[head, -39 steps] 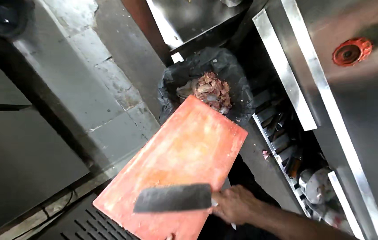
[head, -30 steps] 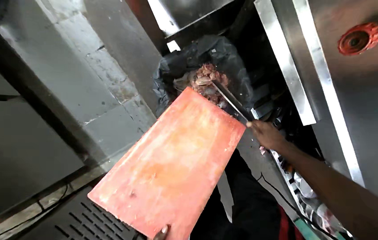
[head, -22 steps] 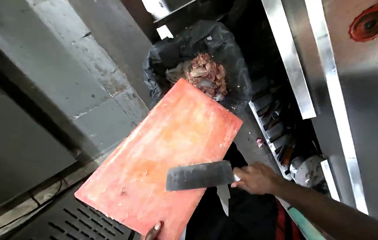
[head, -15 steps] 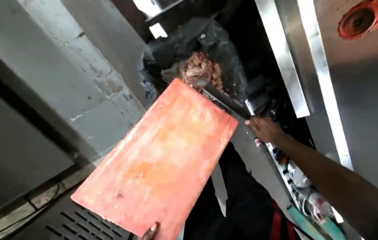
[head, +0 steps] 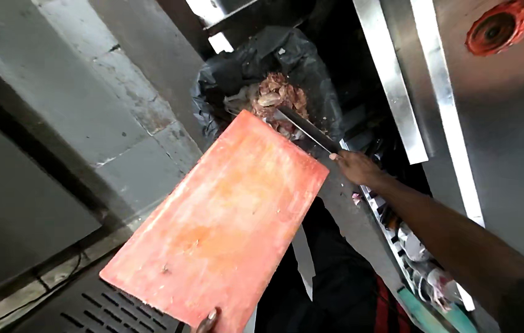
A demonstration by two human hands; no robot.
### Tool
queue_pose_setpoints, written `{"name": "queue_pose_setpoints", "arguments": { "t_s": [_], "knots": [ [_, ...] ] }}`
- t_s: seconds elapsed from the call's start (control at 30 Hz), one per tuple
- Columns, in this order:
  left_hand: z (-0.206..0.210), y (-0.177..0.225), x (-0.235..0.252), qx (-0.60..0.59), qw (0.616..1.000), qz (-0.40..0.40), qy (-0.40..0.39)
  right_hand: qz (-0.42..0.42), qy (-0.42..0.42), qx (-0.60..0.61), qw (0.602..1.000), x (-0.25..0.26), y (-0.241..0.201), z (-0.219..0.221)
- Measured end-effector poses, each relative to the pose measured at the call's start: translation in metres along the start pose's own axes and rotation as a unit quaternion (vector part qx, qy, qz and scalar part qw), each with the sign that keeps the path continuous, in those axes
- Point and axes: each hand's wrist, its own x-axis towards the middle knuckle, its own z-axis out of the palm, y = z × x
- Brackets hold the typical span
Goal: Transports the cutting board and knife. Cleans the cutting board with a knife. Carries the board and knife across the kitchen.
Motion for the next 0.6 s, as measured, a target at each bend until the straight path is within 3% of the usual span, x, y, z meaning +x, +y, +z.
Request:
{"name": "queue_pose_setpoints", "arguments": {
  "t_s": [0.1, 0.27, 0.37, 0.43, 0.5, 0.6],
  "knots": [
    [0.0, 0.0, 0.0, -0.01, 1.0, -0.003, -0.014, -0.064, 0.03, 0.002, 0.997, -0.027, -0.013, 0.016],
    [0.003, 0.002, -0.006, -0.007, 1.0, -0.021, -0.009, -0.204, -0.13, -0.004, 0.97, -0.107, -0.076, 0.105],
    [0.008, 0.005, -0.011, -0.015, 0.999, -0.032, 0.012, -0.276, -0.151, -0.029, 0.949, -0.134, -0.098, 0.142],
    [0.009, 0.005, -0.011, -0.011, 0.999, -0.04, 0.026, -0.25, -0.177, -0.05, 0.95, -0.133, -0.103, 0.134],
    [0.008, 0.003, -0.01, -0.013, 0.999, -0.042, 0.027, -0.165, -0.188, -0.042, 0.967, -0.108, -0.093, 0.108],
    [0.011, 0.002, -0.012, -0.036, 0.998, -0.031, 0.03, -0.037, -0.099, -0.015, 0.994, -0.043, -0.053, 0.055]
  ]
}}
